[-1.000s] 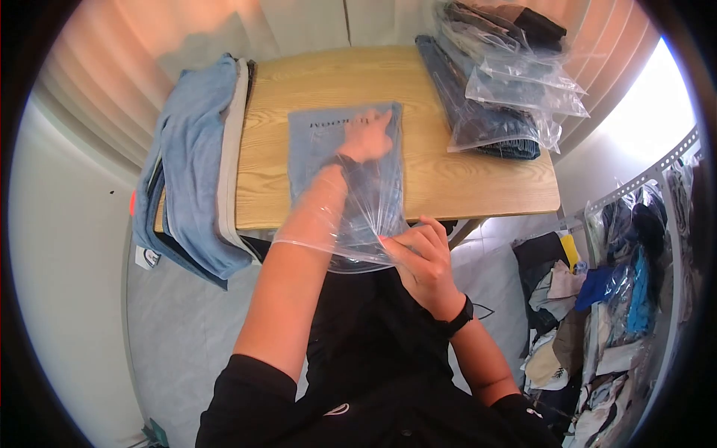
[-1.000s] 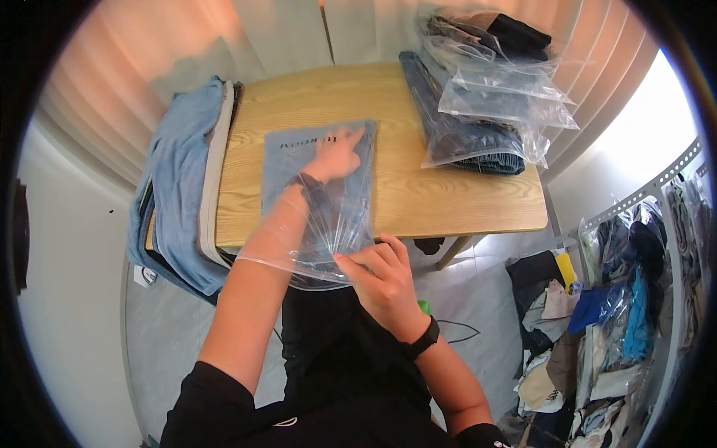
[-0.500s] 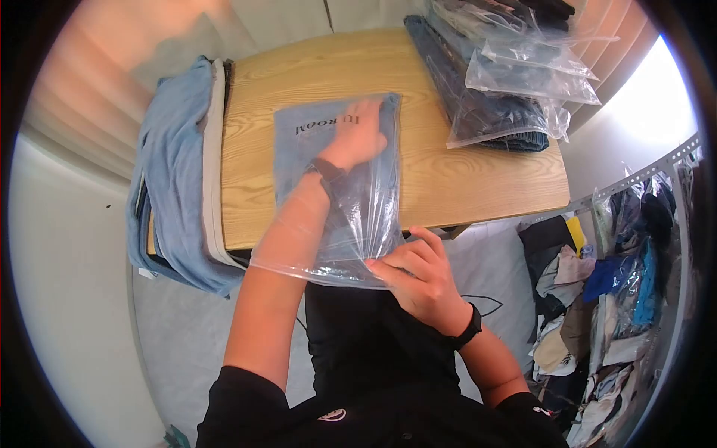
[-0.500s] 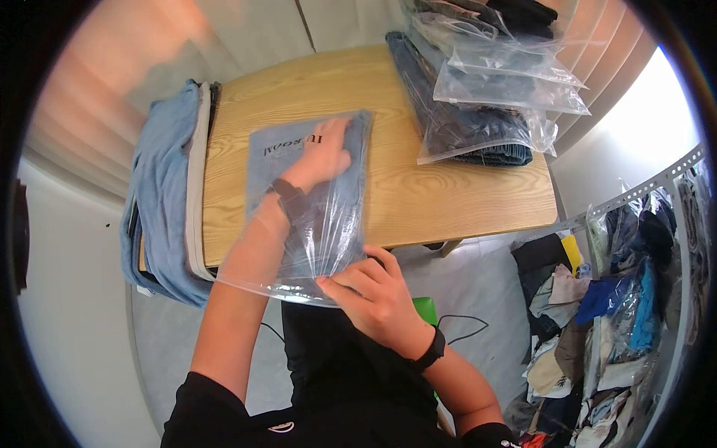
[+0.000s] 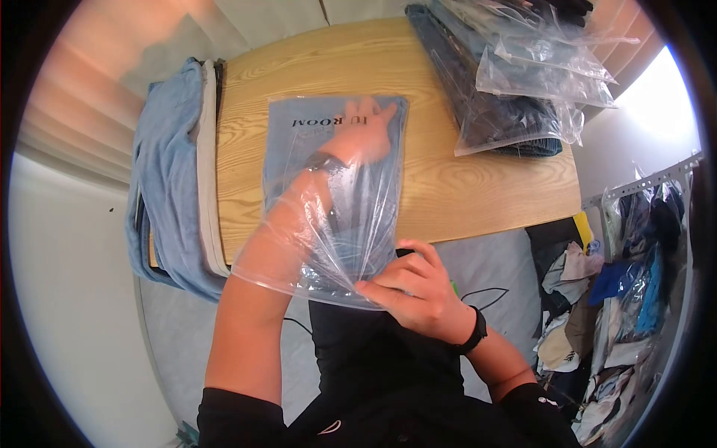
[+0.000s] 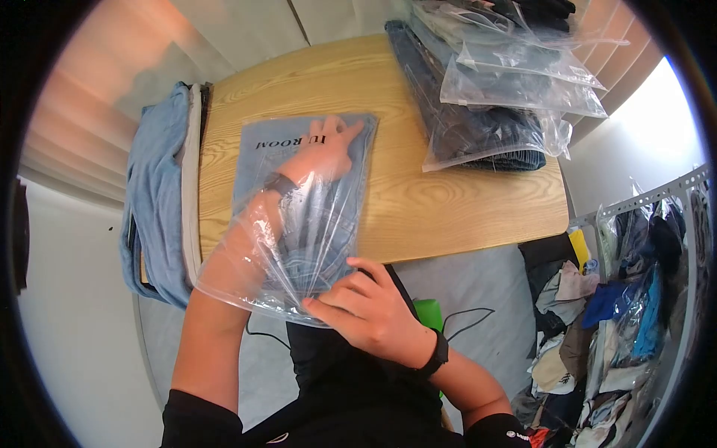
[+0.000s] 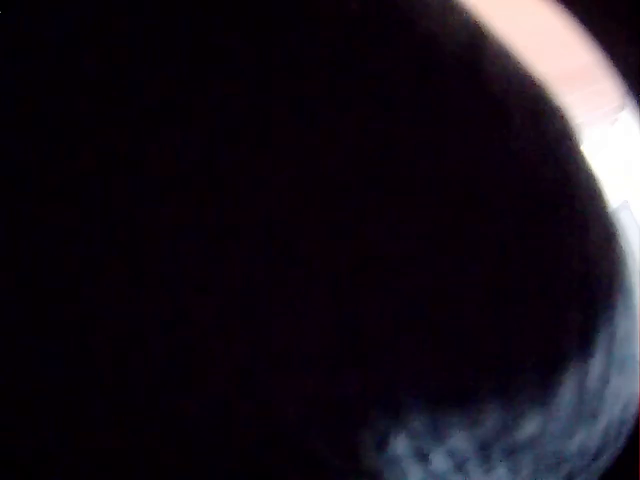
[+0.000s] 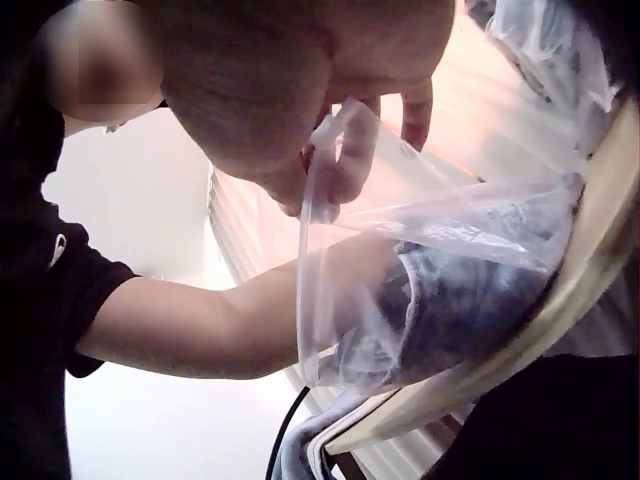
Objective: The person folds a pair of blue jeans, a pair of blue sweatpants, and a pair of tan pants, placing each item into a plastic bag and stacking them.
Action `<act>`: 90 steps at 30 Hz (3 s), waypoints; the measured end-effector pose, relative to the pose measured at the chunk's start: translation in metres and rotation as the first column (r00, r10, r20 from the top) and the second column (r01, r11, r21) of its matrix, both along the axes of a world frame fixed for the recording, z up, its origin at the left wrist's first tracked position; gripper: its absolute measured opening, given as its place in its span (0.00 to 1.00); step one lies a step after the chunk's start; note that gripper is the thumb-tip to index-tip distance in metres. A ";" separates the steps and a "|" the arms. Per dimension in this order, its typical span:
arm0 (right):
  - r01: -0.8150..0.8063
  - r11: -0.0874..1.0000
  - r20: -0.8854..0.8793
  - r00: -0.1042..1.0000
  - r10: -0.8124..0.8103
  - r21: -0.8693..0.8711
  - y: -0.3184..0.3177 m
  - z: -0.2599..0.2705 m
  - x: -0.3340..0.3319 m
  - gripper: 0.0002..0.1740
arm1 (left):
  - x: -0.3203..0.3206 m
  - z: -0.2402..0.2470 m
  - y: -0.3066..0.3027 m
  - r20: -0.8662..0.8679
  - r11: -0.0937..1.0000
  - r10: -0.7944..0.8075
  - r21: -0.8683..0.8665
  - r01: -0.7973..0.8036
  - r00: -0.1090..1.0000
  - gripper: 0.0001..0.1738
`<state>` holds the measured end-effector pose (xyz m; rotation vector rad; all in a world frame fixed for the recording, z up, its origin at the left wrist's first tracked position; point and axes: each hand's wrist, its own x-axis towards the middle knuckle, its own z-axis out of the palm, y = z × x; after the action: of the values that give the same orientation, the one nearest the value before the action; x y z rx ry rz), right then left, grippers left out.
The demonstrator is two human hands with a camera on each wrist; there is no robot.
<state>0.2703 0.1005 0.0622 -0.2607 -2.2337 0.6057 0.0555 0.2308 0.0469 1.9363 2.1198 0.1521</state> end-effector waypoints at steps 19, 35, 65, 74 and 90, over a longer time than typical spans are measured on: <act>0.409 0.902 0.002 0.911 -0.413 -0.140 -0.072 -0.058 0.039 0.16 | 0.077 -0.032 -0.214 0.031 0.869 0.091 0.485 -0.094 0.995 0.36; -0.006 0.328 0.033 0.993 0.114 -0.945 -0.052 -0.093 0.067 0.14 | 0.106 -0.032 -0.306 0.373 0.718 0.282 0.529 -0.452 0.884 0.27; -0.060 0.234 -0.113 0.969 -0.218 -0.970 -0.066 -0.082 0.074 0.18 | 0.110 -0.078 -0.314 0.999 0.802 0.000 -0.029 -0.597 -0.049 0.24; 0.013 0.161 -0.064 0.882 -0.466 -0.987 -0.051 -0.078 0.110 0.20 | 0.083 -0.087 -0.380 0.999 0.685 0.029 -0.009 -0.728 0.015 0.24; -0.141 -0.200 -0.062 0.931 -0.360 -0.970 -0.041 -0.020 0.061 0.22 | 0.139 -0.032 -0.318 0.439 0.709 -0.694 0.555 0.435 0.570 0.13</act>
<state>0.3309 0.0595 0.0420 -1.0650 -0.7363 2.1089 0.1943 -0.0871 0.0153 2.2554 0.9820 0.9996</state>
